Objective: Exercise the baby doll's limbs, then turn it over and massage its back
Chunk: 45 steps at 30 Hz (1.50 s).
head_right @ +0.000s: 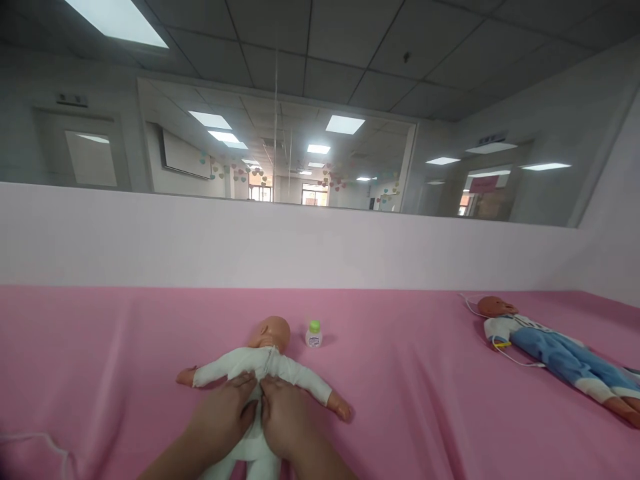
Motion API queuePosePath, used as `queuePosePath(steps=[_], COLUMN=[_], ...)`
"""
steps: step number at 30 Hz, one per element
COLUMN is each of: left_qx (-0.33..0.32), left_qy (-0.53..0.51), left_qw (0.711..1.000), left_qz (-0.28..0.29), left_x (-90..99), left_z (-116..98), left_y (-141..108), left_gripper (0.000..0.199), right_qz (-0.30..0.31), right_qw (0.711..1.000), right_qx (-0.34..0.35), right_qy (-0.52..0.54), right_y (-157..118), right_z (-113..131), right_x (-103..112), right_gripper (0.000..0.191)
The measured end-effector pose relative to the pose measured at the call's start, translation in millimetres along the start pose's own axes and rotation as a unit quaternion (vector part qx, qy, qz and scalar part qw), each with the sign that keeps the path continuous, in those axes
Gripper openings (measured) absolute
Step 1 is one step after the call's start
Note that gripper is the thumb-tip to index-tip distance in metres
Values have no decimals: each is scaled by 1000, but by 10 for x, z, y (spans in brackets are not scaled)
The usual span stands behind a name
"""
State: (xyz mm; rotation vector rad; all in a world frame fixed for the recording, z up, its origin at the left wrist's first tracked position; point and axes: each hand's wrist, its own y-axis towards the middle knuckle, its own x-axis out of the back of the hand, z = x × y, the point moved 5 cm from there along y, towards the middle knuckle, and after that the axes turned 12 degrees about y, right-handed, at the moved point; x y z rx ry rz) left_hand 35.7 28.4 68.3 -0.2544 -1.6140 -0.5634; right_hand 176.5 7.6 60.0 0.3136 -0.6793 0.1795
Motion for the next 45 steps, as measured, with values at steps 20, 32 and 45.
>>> queuePosePath(steps=[20, 32, 45], left_qx=[34, 23, -8], left_qy=[4, 26, -212], left_qw=[999, 999, 977], left_qz=[-32, -42, 4], left_x=[-94, 85, 524], left_z=[-12, 26, -353], left_y=[87, 277, -40], left_gripper=[53, 55, 61], right_qz=[-7, -56, 6], right_qw=[1000, 998, 996], right_qx=[16, 15, 23], right_qy=[12, 15, 81], right_y=[149, 313, 225], right_z=[-232, -424, -529], right_x=[-23, 35, -98], right_gripper=[53, 62, 61])
